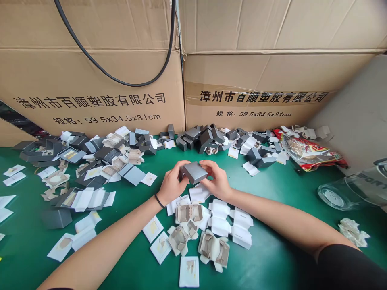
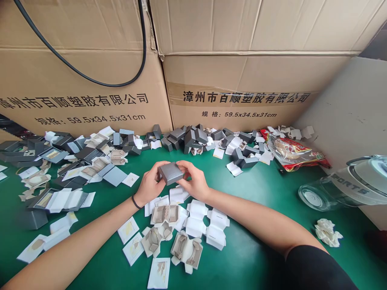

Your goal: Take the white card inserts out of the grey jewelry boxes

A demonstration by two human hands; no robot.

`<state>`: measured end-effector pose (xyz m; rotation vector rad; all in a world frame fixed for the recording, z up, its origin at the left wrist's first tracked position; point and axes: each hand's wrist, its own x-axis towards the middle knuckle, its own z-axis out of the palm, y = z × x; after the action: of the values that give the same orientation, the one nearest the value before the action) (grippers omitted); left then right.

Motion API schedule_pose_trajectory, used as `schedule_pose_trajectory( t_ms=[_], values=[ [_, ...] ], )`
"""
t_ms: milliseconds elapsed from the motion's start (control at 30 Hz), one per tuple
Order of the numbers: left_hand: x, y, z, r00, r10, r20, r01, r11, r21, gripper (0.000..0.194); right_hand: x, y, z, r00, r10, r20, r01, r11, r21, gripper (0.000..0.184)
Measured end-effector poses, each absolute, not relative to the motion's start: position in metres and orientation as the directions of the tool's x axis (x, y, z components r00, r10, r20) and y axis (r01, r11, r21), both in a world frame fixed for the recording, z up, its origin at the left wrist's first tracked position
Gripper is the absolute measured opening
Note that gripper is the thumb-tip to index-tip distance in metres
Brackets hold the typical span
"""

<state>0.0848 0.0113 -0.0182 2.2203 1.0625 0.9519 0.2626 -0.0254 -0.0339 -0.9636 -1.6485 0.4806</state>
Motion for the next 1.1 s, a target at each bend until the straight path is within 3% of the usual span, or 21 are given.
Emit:
schedule_pose_trajectory(
  t_ms=[133, 233, 333, 433, 600, 800, 1100],
  values=[
    [0.085, 0.008, -0.019, 0.515, 0.731, 0.449, 0.417, -0.67, 0.613, 0.045, 0.261, -0.026, -0.032, -0.044, 0.857, 0.513, 0.276, 0.504, -0.818, 0.036],
    [0.084, 0.009, -0.021, 0.518, 0.63, 0.579, 0.337, -0.772, 0.539, 0.046, 0.258, -0.028, -0.027, -0.024, 0.925, 0.379, 0.087, 0.379, -0.921, 0.027],
    [0.082, 0.013, -0.022, 0.552, 0.502, 0.666, 0.22, -0.858, 0.464, 0.051, 0.257, -0.027, -0.025, -0.203, 0.961, 0.189, -0.13, 0.165, -0.978, 0.018],
    [0.08, 0.016, -0.019, 0.646, 0.408, 0.645, 0.113, -0.887, 0.448, 0.055, 0.26, -0.024, -0.026, -0.335, 0.942, 0.02, -0.263, -0.074, -0.962, 0.017],
    [0.08, 0.017, -0.015, 0.722, 0.278, 0.634, -0.017, -0.909, 0.417, 0.055, 0.264, -0.019, -0.024, -0.339, 0.932, -0.13, -0.339, -0.25, -0.907, 0.018],
    [0.081, 0.018, -0.018, 0.665, 0.278, 0.693, -0.017, -0.922, 0.387, 0.051, 0.259, -0.024, -0.021, -0.356, 0.918, -0.172, -0.403, -0.317, -0.858, 0.02],
    [0.077, 0.018, -0.017, 0.646, 0.314, 0.696, 0.081, -0.934, 0.347, 0.05, 0.258, -0.024, -0.021, -0.282, 0.952, -0.117, -0.381, -0.223, -0.897, 0.029]
  ],
)
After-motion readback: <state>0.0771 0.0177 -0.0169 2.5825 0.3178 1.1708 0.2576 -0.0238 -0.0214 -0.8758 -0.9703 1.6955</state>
